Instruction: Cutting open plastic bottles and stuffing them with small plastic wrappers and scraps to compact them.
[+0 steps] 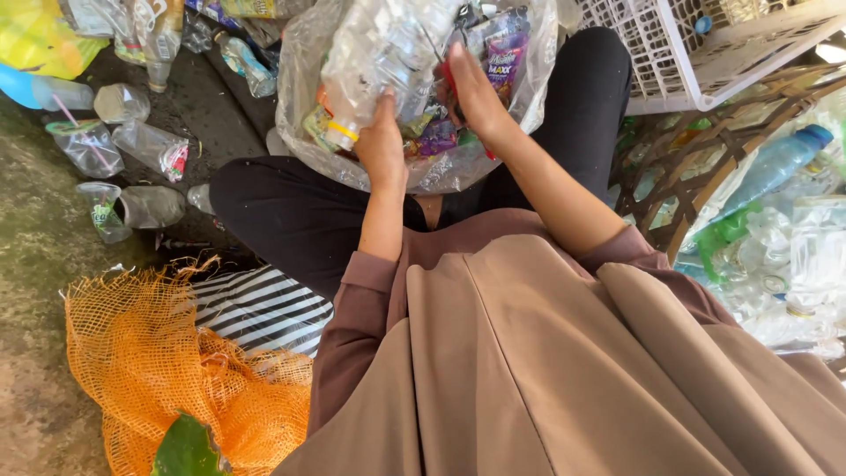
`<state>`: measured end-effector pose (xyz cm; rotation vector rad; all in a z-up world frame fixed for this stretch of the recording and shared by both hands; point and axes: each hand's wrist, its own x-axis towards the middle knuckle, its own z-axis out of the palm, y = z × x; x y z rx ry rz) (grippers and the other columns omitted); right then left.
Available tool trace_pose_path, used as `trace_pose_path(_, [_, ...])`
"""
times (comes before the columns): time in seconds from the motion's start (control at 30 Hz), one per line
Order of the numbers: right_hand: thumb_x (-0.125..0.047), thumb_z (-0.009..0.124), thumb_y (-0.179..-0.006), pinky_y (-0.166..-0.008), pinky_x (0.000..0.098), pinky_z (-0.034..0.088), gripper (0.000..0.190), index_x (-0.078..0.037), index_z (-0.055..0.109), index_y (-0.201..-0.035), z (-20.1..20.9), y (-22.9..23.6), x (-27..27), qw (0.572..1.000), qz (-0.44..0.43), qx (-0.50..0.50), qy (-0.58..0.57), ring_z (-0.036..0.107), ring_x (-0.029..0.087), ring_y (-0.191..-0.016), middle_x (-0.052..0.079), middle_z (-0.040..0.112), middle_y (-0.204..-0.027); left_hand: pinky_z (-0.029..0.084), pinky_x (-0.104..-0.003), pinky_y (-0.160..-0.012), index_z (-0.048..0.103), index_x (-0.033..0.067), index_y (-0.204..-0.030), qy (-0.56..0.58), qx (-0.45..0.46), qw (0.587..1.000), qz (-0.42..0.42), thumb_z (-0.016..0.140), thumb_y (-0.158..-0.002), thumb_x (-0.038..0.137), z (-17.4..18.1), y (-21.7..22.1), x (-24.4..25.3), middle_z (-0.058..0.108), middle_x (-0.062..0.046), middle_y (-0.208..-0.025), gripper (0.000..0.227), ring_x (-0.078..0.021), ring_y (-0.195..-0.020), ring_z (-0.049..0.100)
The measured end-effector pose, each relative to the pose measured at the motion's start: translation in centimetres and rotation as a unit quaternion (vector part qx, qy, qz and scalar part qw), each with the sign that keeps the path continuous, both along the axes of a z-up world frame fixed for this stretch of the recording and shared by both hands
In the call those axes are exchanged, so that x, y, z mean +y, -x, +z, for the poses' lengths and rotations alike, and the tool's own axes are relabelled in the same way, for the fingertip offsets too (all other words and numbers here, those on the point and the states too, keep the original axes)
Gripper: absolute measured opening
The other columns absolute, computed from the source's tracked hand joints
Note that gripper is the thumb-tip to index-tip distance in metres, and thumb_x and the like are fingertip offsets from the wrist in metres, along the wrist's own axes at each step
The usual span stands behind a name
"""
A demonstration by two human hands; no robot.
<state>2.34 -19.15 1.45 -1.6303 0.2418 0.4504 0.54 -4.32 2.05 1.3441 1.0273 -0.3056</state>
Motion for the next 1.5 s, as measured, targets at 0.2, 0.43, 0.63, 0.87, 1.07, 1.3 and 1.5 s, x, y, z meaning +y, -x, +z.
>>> trace_pose_path(0.2, [-0.039,0.04,-0.112,-0.051,0.0434,0.047,0.038,-0.004,0.05,-0.104,-1.5,3.8,0.4,0.903,0.126,-0.229,0.342,0.062,0.034,-0.051,0.01,0.066,-0.067,0.062,-0.032,-0.074,0.016,0.0245,-0.164,0.097,-0.198,0.97,0.102,0.066,-0.094,0.011,-1.6,0.1,-0.1,0.068,-0.021,-0.125,0.088,-0.0233,-0.105,0.07])
trace_pose_path(0.43, [-0.038,0.045,-0.112,-0.034,0.0386,0.045,0.039,-0.002,0.051,-0.098,-3.8,2.2,0.5,0.83,0.087,-0.284,0.471,0.055,0.029,-0.037,0.013,0.065,-0.064,0.058,-0.024,-0.064,0.074,-0.0163,-0.1,0.069,-0.057,0.989,0.121,0.071,-0.088,0.02,-2.7,0.3,0.6,0.072,-0.016,-0.096,0.039,-0.0179,-0.068,0.069])
trace_pose_path(0.63, [-0.034,0.046,-0.112,-0.043,0.0401,0.048,0.034,-0.003,0.054,-0.099,-3.7,3.4,0.3,0.851,0.158,-0.304,0.399,0.057,0.029,-0.043,0.012,0.065,-0.07,0.061,-0.025,-0.074,0.071,-0.0157,-0.114,0.047,-0.071,0.988,0.126,0.068,-0.09,0.02,-2.6,1.1,0.7,0.073,-0.018,-0.119,0.043,-0.023,-0.084,0.075])
trace_pose_path(0.87, [-0.037,0.036,-0.115,-0.03,0.0302,0.039,0.043,-0.005,0.055,-0.095,-5.3,2.9,0.1,0.826,0.163,-0.316,0.437,0.045,0.016,-0.033,0.0,0.053,-0.056,0.06,-0.025,-0.073,0.072,-0.0161,-0.109,0.038,-0.075,0.989,0.12,0.067,-0.091,0.02,-2.7,1.3,0.6,0.074,-0.017,-0.115,0.041,-0.0214,-0.084,0.076])
trace_pose_path(1.07, [-0.043,0.033,-0.113,-0.054,0.0526,0.054,0.043,-0.006,0.053,-0.103,-5.0,3.0,-0.2,0.847,0.182,-0.218,0.45,0.067,0.042,-0.056,0.016,0.067,-0.067,0.063,-0.031,-0.075,0.071,-0.0165,-0.108,0.027,-0.065,0.986,0.149,0.072,-0.087,0.024,-3.6,1.1,0.1,0.073,-0.022,-0.109,0.046,-0.0297,-0.081,0.077])
trace_pose_path(1.3, [-0.049,0.022,-0.115,-0.063,0.0545,0.057,0.049,-0.013,0.052,-0.101,-4.2,3.9,0.0,0.859,0.196,-0.209,0.423,0.073,0.042,-0.066,0.015,0.066,-0.069,0.067,-0.039,-0.076,0.071,-0.0203,-0.101,-0.001,-0.052,0.981,0.188,0.08,-0.078,0.025,-2.9,0.8,-0.1,0.074,-0.03,-0.102,0.051,-0.0367,-0.079,0.077])
trace_pose_path(1.5, [-0.047,0.027,-0.112,-0.066,0.0615,0.054,0.042,-0.013,0.05,-0.101,-5.4,3.9,0.8,0.863,0.194,-0.183,0.43,0.071,0.049,-0.072,0.019,0.067,-0.073,0.063,-0.042,-0.088,0.073,-0.0128,-0.112,-0.001,-0.041,0.988,0.151,0.077,-0.082,0.031,-3.9,0.7,0.4,0.073,-0.023,-0.117,0.053,-0.0359,-0.085,0.078])
